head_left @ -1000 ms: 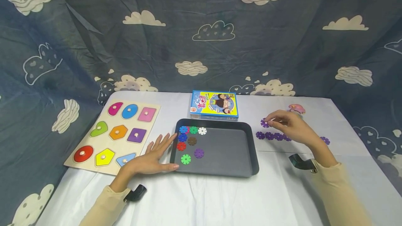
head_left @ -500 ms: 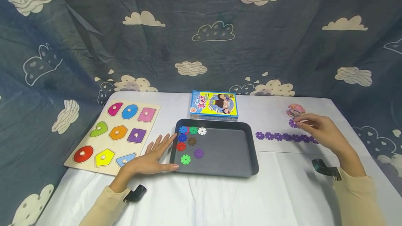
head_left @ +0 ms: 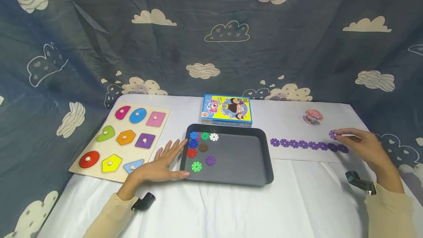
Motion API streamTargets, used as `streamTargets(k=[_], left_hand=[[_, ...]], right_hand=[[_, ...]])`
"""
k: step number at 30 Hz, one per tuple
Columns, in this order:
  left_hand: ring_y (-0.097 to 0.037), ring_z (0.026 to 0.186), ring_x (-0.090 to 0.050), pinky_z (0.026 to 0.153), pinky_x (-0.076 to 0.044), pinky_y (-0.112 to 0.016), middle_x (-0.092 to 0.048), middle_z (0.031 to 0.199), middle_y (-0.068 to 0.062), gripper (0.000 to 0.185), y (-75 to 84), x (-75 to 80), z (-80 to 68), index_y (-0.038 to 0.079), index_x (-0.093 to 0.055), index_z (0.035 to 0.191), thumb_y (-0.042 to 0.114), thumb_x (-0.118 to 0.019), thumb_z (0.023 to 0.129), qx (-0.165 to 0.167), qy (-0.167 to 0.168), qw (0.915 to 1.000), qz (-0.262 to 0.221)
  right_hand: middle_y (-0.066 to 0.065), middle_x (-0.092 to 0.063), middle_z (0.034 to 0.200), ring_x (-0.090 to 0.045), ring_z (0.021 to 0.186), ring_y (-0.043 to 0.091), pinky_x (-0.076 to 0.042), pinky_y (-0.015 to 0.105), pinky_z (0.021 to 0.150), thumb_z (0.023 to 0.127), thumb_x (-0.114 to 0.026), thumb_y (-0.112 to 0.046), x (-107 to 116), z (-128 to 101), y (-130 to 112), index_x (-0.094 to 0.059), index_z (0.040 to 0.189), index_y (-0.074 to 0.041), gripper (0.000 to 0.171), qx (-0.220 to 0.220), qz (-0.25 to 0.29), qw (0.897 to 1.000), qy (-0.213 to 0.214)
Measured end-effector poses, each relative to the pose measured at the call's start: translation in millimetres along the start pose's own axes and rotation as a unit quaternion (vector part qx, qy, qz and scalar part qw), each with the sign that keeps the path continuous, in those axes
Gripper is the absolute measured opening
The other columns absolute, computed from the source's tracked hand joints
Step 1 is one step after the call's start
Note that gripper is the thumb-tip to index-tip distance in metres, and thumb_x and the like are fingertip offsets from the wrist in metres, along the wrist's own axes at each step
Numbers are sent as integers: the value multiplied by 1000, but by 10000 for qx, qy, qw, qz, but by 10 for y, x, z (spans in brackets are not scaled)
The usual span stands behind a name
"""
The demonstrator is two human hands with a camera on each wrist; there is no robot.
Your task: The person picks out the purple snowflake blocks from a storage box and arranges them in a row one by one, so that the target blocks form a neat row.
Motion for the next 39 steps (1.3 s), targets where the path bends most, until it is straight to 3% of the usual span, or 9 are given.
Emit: streamTargets(k=[5,9,15,19,22,26,31,36,39], left_hand=[[-34,155,16,121,12,-62,8,170,-8,106,13,-2,6,40,3,160,65,-67,85,-9,-14,10000,-8],[-34,155,16,121,12,-62,7,170,-8,105,11,-6,11,40,2,161,65,-67,85,-9,-5,10000,14],[-34,155,16,121,12,-61,7,170,-8,104,7,-4,14,42,2,160,64,-67,86,-5,-14,10000,12],[-34,155,16,121,12,-61,7,170,-8,105,10,-5,11,41,2,160,65,-67,85,3,-12,10000,13],[-35,155,15,121,11,-62,6,170,-8,105,16,0,6,40,1,161,65,-67,85,10,11,10000,19],[-35,155,15,121,11,-62,6,170,-8,106,26,7,-1,38,0,161,64,-67,85,19,30,10000,7],[-35,155,15,121,12,-62,6,170,-9,106,31,10,-3,37,0,161,64,-68,85,1,42,10000,-6],[-35,155,15,121,11,-62,6,170,-9,106,46,12,-8,36,0,162,63,-68,85,-26,37,10000,-37],[-35,155,15,121,11,-62,6,170,-9,106,45,14,-10,36,0,162,63,-68,85,2,40,10000,-34]], right_hand=[[-44,-43,95,-51,122,8,-25,78,104,99,-59,-48,112,-32,229,-59,134,-3,57,109,190,9992,320],[-40,-40,99,-26,142,53,-19,77,109,99,-56,-51,173,-50,453,-58,135,-4,59,-136,159,9984,517],[-29,-42,103,-25,141,57,-21,75,110,99,-56,-52,211,-74,792,-55,136,-1,63,-701,175,9952,667],[3,-57,120,-28,139,56,-26,73,108,99,-57,-50,215,-55,903,-53,136,3,64,-855,138,9936,719],[29,-44,144,-33,135,55,-32,73,104,99,-57,-50,214,-29,983,-51,139,2,66,-1093,55,9913,730],[23,-54,137,-57,107,26,-41,68,98,99,-61,-42,222,-2,1069,-49,141,4,64,-1244,-43,9891,789],[0,-67,106,-41,77,-10,-46,65,96,98,-64,-37,239,18,1160,-52,139,4,59,-1276,-166,9874,924],[32,-48,142,-61,93,19,-47,65,96,100,-61,-34,213,2,1104,-48,142,7,60,-1332,-259,9861,954],[34,-44,145,-51,121,48,-36,72,104,101,-60,-36,212,-34,1038,-45,143,7,62,-1389,-208,9854,962]])
Point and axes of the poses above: each hand's wrist, its own z-axis towards the middle knuckle, its own x-axis out of the back of the hand, y = z × x, the point moved 10 cm from there along z, towards the middle knuckle
